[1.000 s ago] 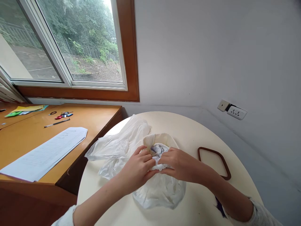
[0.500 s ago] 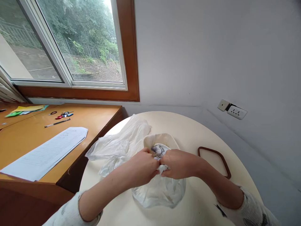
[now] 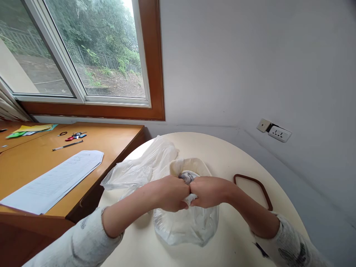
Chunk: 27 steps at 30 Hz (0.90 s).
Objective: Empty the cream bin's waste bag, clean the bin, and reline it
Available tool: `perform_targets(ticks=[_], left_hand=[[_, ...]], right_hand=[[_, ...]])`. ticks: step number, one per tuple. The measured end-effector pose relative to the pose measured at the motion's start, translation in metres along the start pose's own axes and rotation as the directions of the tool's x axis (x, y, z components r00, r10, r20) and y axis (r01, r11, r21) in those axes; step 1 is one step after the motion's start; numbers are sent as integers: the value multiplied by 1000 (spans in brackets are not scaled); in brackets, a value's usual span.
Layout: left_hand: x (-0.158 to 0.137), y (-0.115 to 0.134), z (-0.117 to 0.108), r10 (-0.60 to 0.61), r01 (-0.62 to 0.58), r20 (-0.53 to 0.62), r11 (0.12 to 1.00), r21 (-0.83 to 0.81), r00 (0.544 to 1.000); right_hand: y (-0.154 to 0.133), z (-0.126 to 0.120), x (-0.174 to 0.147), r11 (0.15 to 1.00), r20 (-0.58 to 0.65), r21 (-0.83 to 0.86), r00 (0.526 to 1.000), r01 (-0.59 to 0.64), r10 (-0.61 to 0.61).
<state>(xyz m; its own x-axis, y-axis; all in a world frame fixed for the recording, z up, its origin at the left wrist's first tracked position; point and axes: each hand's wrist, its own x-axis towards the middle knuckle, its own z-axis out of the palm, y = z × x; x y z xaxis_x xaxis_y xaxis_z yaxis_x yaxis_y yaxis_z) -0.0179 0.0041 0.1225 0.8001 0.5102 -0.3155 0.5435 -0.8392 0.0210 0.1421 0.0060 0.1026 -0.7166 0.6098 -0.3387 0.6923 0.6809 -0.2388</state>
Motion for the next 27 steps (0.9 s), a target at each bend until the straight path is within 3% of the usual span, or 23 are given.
perform_targets(ticks=[6,8,17,27], left_hand=[[-21,-1,2,47,-77,-274,992,-102,961],[-24,-1,4,49,-96,-341,988,-122,939],[-24,1,14,27,-79,-342,987,-140,939],[-22,-3,12,63,-103,-278,986,-130,959]], right_hand=[[-8,2,-21,999,-259,-38,966,-9,-1],[-9,3,-25,999,-281,-53,960,1,-16],[-7,-3,-17,996,-47,-80,998,-46,42],[-3,-5,-2,991,71,-121,996,-53,61]])
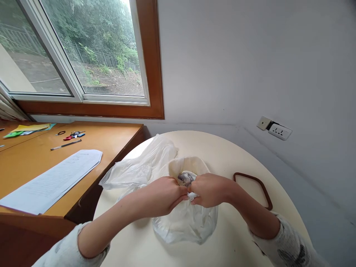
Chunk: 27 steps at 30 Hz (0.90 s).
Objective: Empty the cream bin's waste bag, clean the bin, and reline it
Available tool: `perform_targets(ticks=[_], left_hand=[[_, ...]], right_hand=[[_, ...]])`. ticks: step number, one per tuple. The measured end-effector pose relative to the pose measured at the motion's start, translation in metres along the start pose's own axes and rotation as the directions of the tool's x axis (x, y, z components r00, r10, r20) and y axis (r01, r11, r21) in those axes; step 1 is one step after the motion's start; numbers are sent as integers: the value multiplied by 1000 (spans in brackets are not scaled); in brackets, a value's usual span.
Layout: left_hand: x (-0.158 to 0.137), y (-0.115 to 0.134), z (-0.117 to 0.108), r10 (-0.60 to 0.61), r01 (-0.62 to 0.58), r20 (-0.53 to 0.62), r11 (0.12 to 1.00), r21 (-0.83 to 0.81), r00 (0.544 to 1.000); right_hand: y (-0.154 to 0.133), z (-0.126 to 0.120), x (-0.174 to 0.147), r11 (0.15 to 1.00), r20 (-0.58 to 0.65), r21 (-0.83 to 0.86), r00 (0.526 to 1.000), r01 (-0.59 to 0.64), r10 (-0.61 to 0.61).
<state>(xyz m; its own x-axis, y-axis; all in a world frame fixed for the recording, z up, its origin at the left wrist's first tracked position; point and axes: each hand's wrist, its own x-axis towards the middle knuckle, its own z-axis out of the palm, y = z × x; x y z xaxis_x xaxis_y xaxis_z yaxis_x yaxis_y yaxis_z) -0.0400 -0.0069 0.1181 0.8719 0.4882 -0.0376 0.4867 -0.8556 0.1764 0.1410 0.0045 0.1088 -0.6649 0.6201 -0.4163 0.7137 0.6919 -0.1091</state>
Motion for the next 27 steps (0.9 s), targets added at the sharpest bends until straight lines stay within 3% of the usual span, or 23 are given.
perform_targets(ticks=[4,8,10,13,16,19,23,27], left_hand=[[-1,0,-2,-2,1,-10,996,-87,1000],[-7,-3,-6,-94,57,-117,956,-287,989],[-8,-7,-5,-197,122,-172,920,-373,965],[-7,-13,4,-322,202,-203,867,-455,925],[-3,-17,20,-379,216,-242,834,-508,893],[0,-20,37,-410,171,-286,781,-601,866],[1,-20,53,-446,100,-345,717,-689,826],[1,-18,67,-491,67,-381,677,-733,784]], right_hand=[[2,3,-4,998,-79,44,996,39,-35],[9,-3,-22,966,-261,217,962,143,-83],[15,-7,-26,927,-391,314,918,205,-70],[27,-6,-19,866,-593,438,802,242,76],[38,3,1,779,-642,577,726,246,246],[44,17,18,611,-621,711,718,348,313],[42,30,27,279,-552,833,684,478,476],[36,38,29,-30,-424,863,757,504,498]])
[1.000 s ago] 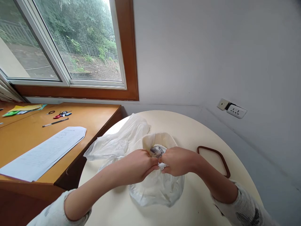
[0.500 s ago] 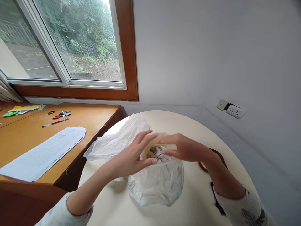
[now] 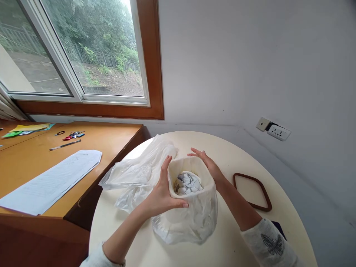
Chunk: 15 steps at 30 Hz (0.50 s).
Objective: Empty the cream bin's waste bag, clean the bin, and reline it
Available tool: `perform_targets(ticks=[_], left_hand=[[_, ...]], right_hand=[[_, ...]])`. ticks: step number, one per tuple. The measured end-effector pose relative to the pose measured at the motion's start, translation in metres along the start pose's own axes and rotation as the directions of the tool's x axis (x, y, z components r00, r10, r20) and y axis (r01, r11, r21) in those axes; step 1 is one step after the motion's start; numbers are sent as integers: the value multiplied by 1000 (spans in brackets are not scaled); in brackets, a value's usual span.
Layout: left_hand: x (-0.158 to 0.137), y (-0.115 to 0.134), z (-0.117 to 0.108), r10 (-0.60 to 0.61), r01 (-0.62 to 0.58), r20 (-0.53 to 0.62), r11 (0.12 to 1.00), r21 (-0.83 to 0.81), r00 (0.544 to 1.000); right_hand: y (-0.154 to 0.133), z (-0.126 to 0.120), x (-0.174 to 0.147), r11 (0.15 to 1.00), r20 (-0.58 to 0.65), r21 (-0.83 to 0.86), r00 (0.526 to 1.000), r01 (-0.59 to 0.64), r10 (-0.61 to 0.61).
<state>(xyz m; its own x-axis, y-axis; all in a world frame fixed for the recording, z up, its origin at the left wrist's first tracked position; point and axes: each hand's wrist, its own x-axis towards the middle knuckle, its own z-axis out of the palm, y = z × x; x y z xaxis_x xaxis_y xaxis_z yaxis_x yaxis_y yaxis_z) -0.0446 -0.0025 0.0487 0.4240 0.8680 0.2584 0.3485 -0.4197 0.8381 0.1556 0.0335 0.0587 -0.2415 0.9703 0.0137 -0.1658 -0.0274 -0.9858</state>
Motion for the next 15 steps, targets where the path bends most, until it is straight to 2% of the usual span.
perform_targets(ticks=[3,6,11,13,15], left_hand=[[-4,-7,8,-8,5,-38,997,-78,999],[-7,-11,15,-36,25,-64,986,-167,997],[-9,-13,25,-90,78,-22,940,-331,996],[-9,-15,27,-99,82,-39,947,-312,994],[-11,-19,27,-91,71,-57,958,-278,994]], right_hand=[[6,2,-2,990,33,122,998,-65,61],[15,4,-3,984,41,149,995,-94,88],[33,6,-1,953,110,277,989,-127,100],[38,5,0,965,94,233,990,-124,105],[41,-2,-1,992,17,105,997,-70,69]])
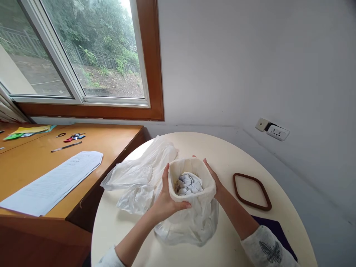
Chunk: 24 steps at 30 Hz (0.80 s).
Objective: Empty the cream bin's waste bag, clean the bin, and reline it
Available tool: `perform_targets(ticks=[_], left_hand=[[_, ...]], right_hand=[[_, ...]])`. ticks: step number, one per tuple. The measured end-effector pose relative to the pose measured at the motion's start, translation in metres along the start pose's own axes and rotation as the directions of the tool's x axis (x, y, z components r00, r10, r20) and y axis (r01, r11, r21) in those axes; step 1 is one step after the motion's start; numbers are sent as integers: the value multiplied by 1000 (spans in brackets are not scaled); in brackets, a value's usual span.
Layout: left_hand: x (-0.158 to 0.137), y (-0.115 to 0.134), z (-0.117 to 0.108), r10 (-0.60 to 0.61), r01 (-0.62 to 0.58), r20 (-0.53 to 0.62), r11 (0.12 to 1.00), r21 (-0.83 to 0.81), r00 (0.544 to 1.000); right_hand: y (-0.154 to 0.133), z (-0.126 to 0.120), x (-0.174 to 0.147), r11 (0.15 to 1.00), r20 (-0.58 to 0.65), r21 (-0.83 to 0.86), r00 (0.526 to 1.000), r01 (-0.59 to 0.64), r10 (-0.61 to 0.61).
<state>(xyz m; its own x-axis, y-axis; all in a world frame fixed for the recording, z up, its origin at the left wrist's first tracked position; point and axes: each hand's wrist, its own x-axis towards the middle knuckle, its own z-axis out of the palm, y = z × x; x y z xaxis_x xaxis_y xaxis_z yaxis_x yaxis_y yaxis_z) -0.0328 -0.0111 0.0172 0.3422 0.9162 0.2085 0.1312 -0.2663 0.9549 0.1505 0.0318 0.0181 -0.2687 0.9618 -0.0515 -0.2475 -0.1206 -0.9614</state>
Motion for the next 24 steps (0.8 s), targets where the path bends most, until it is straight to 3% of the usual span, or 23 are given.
perform_targets(ticks=[2,4,6,8,10,12,14,16,20,24], left_hand=[[-1,-3,-3,9,-9,7,1000,-8,1000],[-3,-5,-7,17,-17,27,1000,1,999],[-4,-6,-13,50,-52,18,995,81,999],[-4,-6,-19,113,-109,-12,977,183,993],[-3,-4,-24,173,-161,-26,955,250,985],[-2,-2,-27,215,-200,-18,933,299,977],[-1,-1,-29,253,-236,-3,907,349,967],[-1,-1,-29,285,-268,17,879,395,958],[1,-5,-26,356,-318,19,810,493,934],[5,-6,-19,398,-329,3,753,571,917]], right_hand=[[-1,-13,-4,974,-95,-217,992,63,-86],[-2,-33,-11,872,-163,-489,978,34,-129],[-2,-57,-21,669,-223,-735,971,-109,-87],[1,-80,-34,388,-291,-889,954,-244,-67],[9,-98,-46,126,-369,-924,927,-360,-59],[19,-106,-57,-32,-425,-904,905,-426,-27],[30,-107,-65,-81,-443,-894,896,-440,25],[38,-105,-70,-63,-435,-899,899,-432,47],[42,-104,-74,-14,-436,-900,900,-436,1],[33,-108,-75,-38,-519,-853,854,-520,-41]])
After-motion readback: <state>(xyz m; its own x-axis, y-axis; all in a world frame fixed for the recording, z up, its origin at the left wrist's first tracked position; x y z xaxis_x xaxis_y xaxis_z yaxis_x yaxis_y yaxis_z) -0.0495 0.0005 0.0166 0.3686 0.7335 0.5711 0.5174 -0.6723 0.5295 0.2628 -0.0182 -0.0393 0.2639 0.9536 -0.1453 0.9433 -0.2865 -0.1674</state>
